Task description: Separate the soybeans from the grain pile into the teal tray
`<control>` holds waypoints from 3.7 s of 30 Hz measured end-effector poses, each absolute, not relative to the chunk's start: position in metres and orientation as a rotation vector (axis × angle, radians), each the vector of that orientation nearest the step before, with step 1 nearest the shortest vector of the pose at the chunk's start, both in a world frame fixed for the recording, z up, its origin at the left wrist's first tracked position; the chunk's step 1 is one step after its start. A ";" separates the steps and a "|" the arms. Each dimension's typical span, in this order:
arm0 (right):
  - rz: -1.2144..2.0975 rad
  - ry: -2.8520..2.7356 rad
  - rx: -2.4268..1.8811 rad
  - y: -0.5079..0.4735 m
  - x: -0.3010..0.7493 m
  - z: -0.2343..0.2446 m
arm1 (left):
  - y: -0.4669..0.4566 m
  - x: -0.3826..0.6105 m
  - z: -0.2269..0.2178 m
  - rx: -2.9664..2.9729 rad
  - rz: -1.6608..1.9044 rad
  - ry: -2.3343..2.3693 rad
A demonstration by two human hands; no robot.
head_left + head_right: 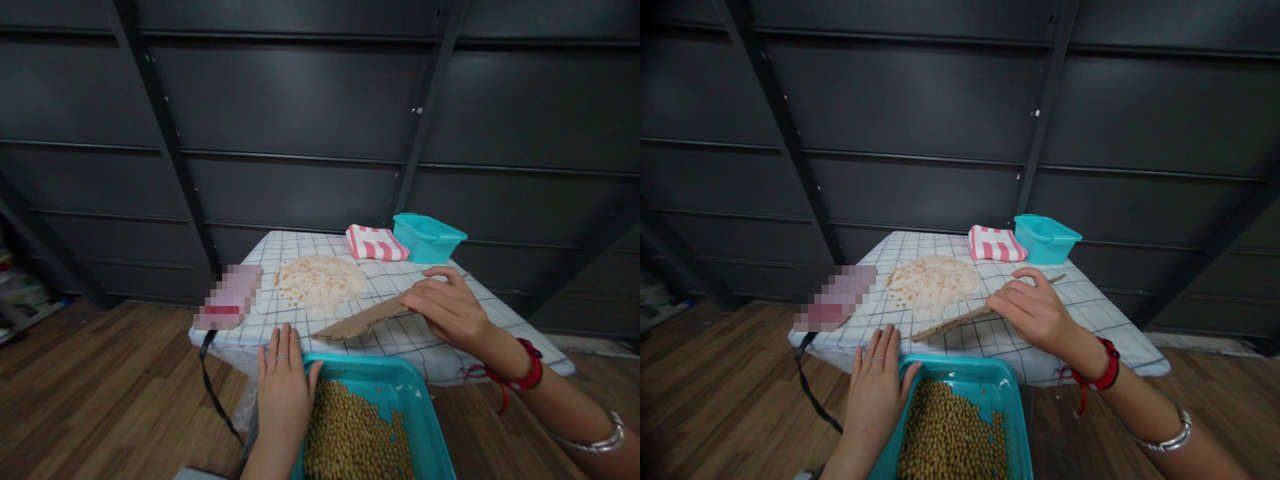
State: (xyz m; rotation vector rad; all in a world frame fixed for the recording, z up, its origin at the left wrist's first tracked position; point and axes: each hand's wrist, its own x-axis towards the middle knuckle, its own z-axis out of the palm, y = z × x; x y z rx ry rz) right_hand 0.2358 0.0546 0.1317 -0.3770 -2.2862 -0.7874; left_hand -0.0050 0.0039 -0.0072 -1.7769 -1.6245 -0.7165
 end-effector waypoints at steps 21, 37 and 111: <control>-0.781 -2.339 -0.421 0.036 0.235 0.134 | 0.005 -0.004 -0.011 -1.775 -0.734 -1.680; -0.771 -2.458 -0.579 0.025 0.238 0.133 | 0.004 -0.003 -0.009 -1.797 -0.726 -1.680; -1.001 -2.290 -0.483 0.027 0.295 0.125 | 0.004 0.007 -0.006 -1.793 -0.700 -1.627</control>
